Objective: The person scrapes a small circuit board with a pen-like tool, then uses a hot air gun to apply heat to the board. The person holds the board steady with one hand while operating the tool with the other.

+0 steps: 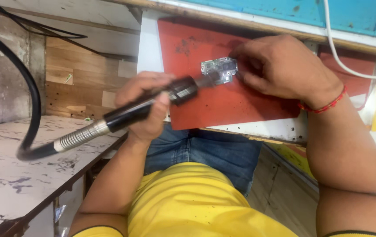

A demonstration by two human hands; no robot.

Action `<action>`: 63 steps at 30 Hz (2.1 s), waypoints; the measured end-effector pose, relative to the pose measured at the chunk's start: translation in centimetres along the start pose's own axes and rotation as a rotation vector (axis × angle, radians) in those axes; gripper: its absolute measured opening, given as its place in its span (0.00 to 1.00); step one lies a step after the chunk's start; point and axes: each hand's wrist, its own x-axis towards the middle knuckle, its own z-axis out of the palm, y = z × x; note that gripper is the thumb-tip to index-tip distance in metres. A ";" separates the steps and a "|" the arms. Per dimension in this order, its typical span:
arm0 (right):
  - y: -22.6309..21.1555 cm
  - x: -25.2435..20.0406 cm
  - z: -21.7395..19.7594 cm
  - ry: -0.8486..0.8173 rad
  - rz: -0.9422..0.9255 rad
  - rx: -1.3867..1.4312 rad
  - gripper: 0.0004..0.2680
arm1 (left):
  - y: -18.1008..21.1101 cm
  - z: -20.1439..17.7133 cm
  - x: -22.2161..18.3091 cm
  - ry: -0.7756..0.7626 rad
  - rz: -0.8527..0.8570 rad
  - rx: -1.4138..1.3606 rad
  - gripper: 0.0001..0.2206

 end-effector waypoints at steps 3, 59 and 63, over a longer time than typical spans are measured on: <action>0.1 0.1 -0.1 0.018 0.006 0.027 0.11 | -0.6 -0.3 0.3 -0.066 0.025 0.023 0.11; 0.5 0.4 0.2 -0.020 0.087 0.029 0.13 | -0.3 0.1 0.6 -0.039 0.017 0.077 0.12; 0.1 0.5 0.1 -0.024 0.108 0.025 0.13 | 0.0 0.0 0.6 -0.021 0.024 0.144 0.12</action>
